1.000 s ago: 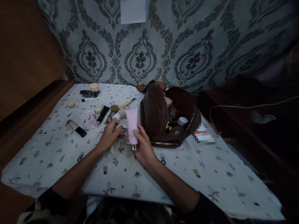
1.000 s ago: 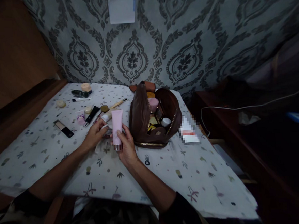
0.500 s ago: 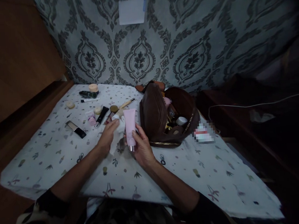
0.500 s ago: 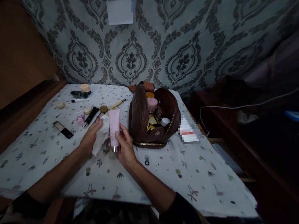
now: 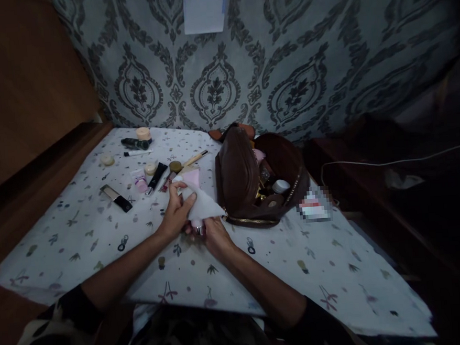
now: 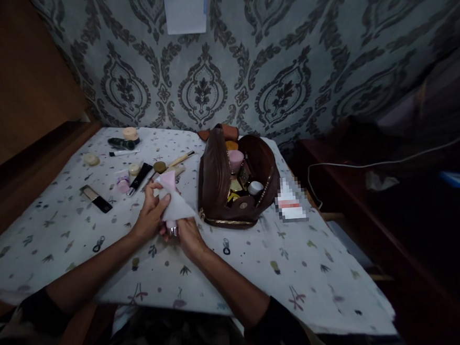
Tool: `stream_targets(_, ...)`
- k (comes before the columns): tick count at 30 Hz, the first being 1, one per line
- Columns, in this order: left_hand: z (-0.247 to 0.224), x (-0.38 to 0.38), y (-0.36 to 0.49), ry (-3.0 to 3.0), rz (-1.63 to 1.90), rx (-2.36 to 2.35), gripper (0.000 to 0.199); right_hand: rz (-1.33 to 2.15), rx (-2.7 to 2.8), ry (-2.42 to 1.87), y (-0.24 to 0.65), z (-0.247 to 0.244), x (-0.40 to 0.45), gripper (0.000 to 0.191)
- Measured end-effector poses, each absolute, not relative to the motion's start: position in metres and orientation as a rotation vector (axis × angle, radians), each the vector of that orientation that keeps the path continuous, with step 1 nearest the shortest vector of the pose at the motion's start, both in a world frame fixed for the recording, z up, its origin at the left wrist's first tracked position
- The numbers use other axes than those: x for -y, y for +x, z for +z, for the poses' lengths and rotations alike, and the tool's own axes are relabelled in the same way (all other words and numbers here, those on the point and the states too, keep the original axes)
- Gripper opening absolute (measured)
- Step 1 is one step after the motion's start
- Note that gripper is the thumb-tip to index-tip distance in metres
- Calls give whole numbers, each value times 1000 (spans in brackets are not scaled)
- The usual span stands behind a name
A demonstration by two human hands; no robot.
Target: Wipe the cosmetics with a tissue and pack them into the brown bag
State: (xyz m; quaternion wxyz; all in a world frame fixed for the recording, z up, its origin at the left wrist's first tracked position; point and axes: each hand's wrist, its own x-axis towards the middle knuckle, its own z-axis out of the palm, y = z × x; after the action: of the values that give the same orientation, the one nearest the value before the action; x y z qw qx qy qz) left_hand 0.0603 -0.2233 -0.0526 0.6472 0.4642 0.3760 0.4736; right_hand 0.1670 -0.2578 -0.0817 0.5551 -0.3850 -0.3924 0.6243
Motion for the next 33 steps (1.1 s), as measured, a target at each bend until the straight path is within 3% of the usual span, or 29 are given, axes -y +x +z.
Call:
stream_targets(6,-54,214,58,861,1220,-1061,42,1729,984,-793,166,-79,260,74)
stream_targets(10,-59,208,57,814,1214,-970,43,1675,1023,-833,166,-81,261,85)
stream_targets(16,-56,205,60,831,1083,-704,53,1389,1097,-997,169,-79,261,55)
stream_targets(20,-52,207,62,834,1112,-743,49,1240,1239,-1055,170,-78,261,35)
stream_targets(22,-51,208,63,817,1154,-790,46,1175,1298,-1106,170,-78,261,44)
stream_targets(26,-50,207,63,693,1227,-918,37,1115,1395,-1186,169,-79,264,80)
stream_targets(30,-47,201,61,577,1220,-939,32,1216,1406,-1119,170,-81,266,88)
stream_targets(33,-42,197,57,490,1148,-962,47,1336,1361,-1049,170,-82,266,88)
